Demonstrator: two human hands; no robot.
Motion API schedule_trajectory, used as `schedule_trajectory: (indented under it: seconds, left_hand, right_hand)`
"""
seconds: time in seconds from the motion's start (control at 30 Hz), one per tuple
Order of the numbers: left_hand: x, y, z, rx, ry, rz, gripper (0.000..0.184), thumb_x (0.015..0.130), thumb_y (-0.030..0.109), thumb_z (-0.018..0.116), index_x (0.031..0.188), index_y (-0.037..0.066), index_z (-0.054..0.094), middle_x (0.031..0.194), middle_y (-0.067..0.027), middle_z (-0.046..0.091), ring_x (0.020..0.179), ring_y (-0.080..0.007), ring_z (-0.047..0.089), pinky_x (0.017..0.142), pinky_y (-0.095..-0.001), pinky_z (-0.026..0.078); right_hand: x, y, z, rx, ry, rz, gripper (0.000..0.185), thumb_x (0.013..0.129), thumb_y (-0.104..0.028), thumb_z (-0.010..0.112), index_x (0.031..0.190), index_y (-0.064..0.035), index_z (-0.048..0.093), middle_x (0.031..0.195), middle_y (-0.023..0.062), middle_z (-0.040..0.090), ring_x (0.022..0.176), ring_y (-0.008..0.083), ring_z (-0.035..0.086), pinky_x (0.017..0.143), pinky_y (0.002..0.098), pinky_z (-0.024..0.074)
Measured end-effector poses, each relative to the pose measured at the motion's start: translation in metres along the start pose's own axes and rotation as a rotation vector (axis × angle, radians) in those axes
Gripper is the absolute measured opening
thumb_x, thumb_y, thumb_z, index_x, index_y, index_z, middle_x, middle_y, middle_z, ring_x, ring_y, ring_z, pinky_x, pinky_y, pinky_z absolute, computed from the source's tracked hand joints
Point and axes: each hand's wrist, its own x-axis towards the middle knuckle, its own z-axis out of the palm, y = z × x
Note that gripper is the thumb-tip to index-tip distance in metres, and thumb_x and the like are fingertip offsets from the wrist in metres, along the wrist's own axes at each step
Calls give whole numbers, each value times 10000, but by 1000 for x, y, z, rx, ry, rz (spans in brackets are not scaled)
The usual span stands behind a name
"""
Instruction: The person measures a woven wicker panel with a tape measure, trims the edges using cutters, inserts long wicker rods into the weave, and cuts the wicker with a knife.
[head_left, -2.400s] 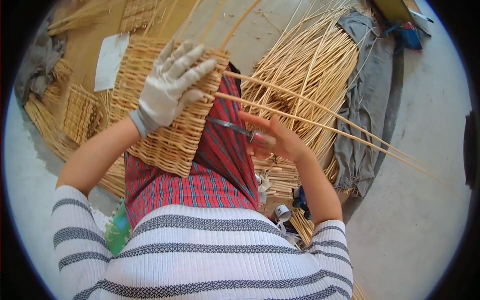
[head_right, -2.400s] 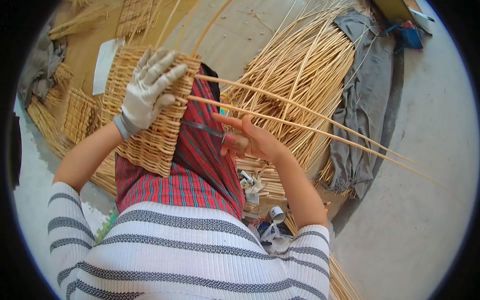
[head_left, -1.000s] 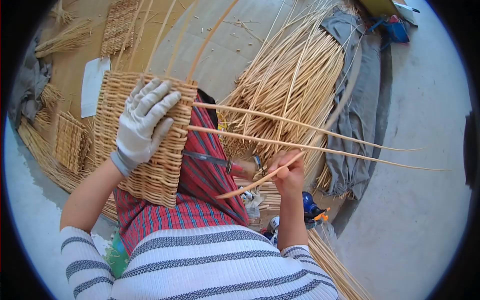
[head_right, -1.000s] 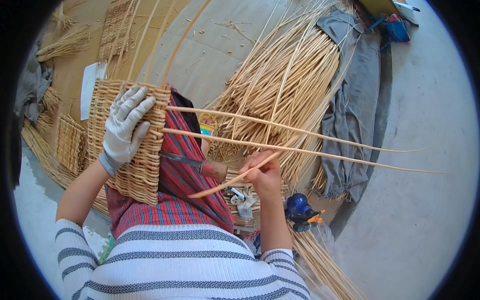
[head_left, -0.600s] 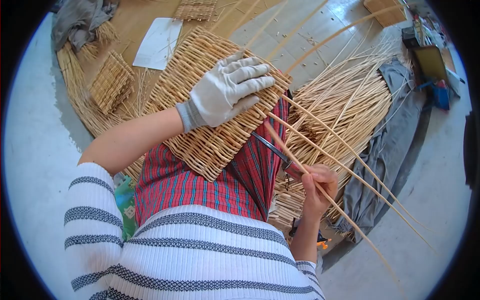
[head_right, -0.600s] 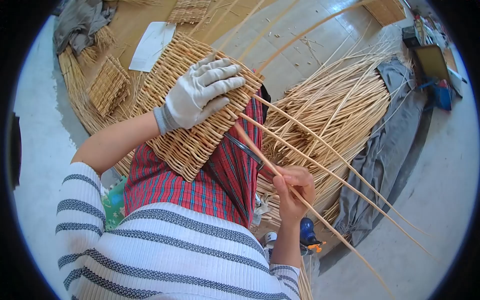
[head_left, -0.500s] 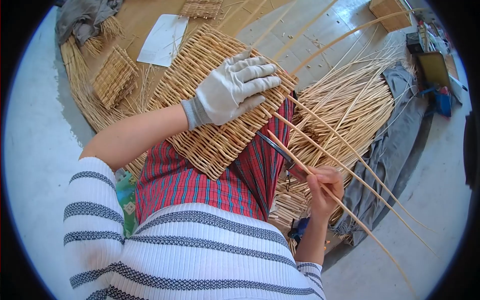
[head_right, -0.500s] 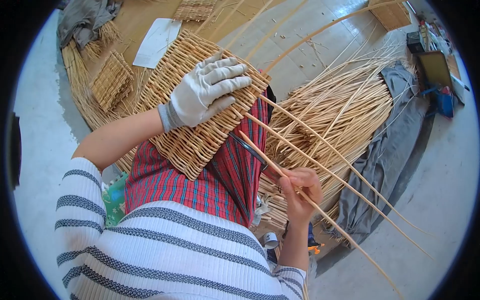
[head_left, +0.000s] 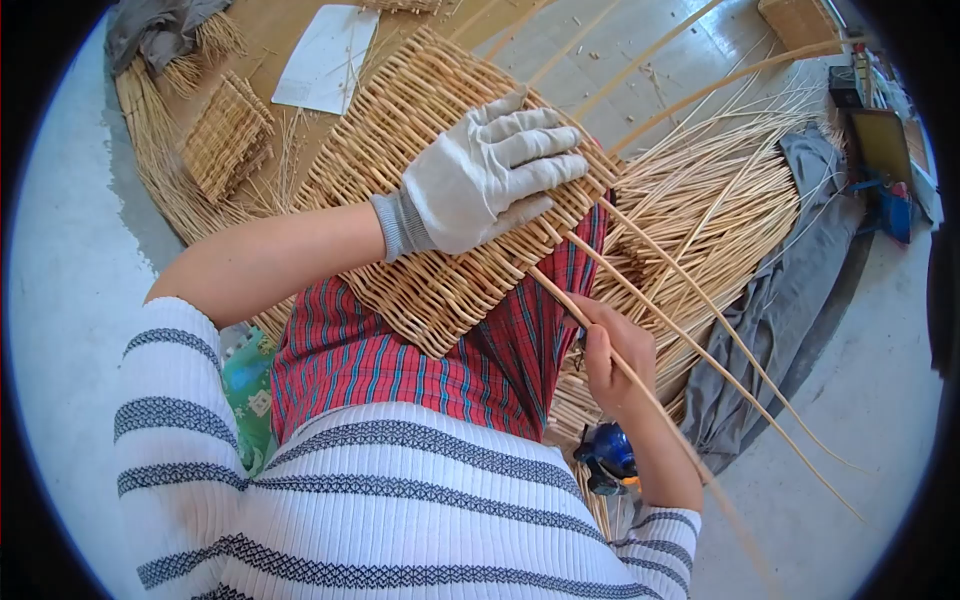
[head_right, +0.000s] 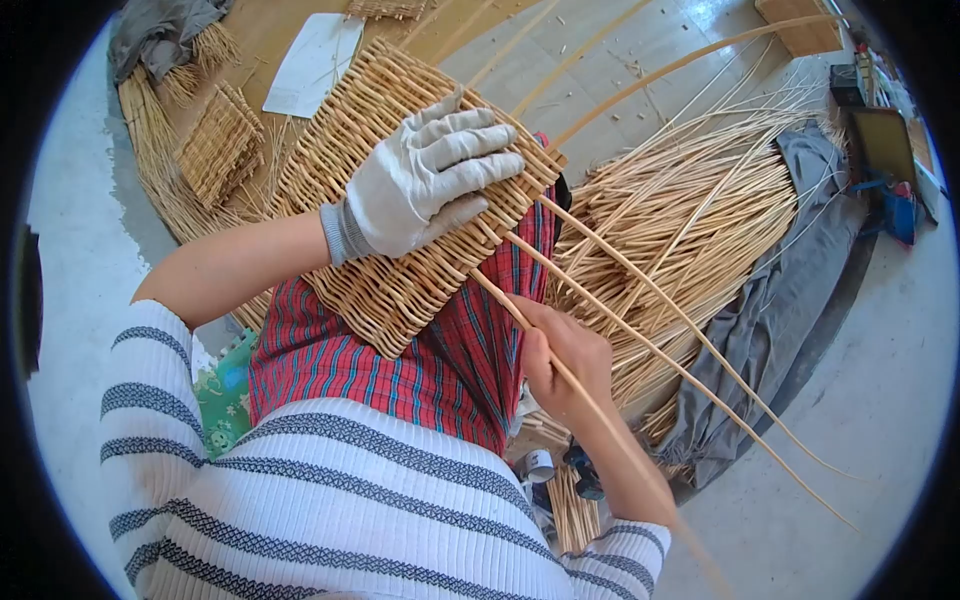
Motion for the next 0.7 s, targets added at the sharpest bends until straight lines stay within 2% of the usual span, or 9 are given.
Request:
schedule_trajectory:
  seconds: [0.1,0.17,0.27,0.37,0.4,0.43,0.5,0.57,0.7]
  left_hand:
    - [-1,0,1,6,-2,-9,484,906,232,718,1377,163,627,1419,-77,593,1349,-290,544,1210,-518,339]
    - [-2,-3,1,3,-4,-19,487,906,243,721,1379,172,627,1414,-68,595,1344,-281,548,1207,-519,342]
    - [1,-5,4,29,2,-3,491,908,277,724,1383,197,626,1416,-49,596,1349,-265,544,1197,-521,348]
    - [0,-5,3,41,-4,-15,488,915,282,719,1387,203,623,1422,-46,593,1355,-256,538,1205,-521,334]
    - [-2,-4,3,31,3,-24,488,915,282,719,1387,203,623,1422,-46,593,1355,-256,538,1205,-521,334]
    - [-2,-5,4,55,14,-20,486,917,285,716,1387,203,624,1425,-45,593,1356,-253,537,1209,-522,327]
    - [-2,-2,6,67,32,-18,484,919,289,714,1387,204,624,1427,-44,592,1357,-251,536,1213,-522,320]
    - [-4,-1,5,102,37,-10,498,919,302,714,1398,211,615,1430,-38,591,1360,-251,534,1217,-522,315]
    - [-5,-1,7,106,48,-15,515,935,295,698,1432,222,585,1445,-45,582,1366,-250,530,1222,-517,309]
  right_hand:
    - [7,0,-7,-63,-114,-6,398,975,-122,517,1349,-66,641,868,202,708,694,333,693,653,419,552]
    - [11,8,-9,-12,-130,5,410,1017,-162,485,1392,-66,620,798,139,681,663,261,670,647,373,542]
    - [21,14,-21,316,-336,290,439,1090,-267,412,1430,-55,592,714,15,546,668,104,549,645,282,477]
    - [27,12,-24,307,-389,322,448,1099,-281,398,1449,-62,574,710,20,556,656,107,548,634,283,473]
    - [25,20,-16,355,-346,283,555,1106,-425,353,1462,-49,553,662,5,554,532,77,485,527,235,405]
    - [25,24,-16,344,-346,294,555,1106,-425,353,1462,-49,553,662,5,554,532,77,485,527,235,405]
    - [24,23,-17,669,-466,500,570,1108,-445,360,1490,-52,519,662,9,546,514,70,455,512,223,380]
    - [20,14,-12,662,-460,479,579,1110,-455,372,1505,-50,493,671,20,545,504,66,432,491,221,357]
    - [11,-10,-11,216,-258,268,487,1099,-386,449,1479,-93,534,687,16,564,615,95,580,546,263,488]
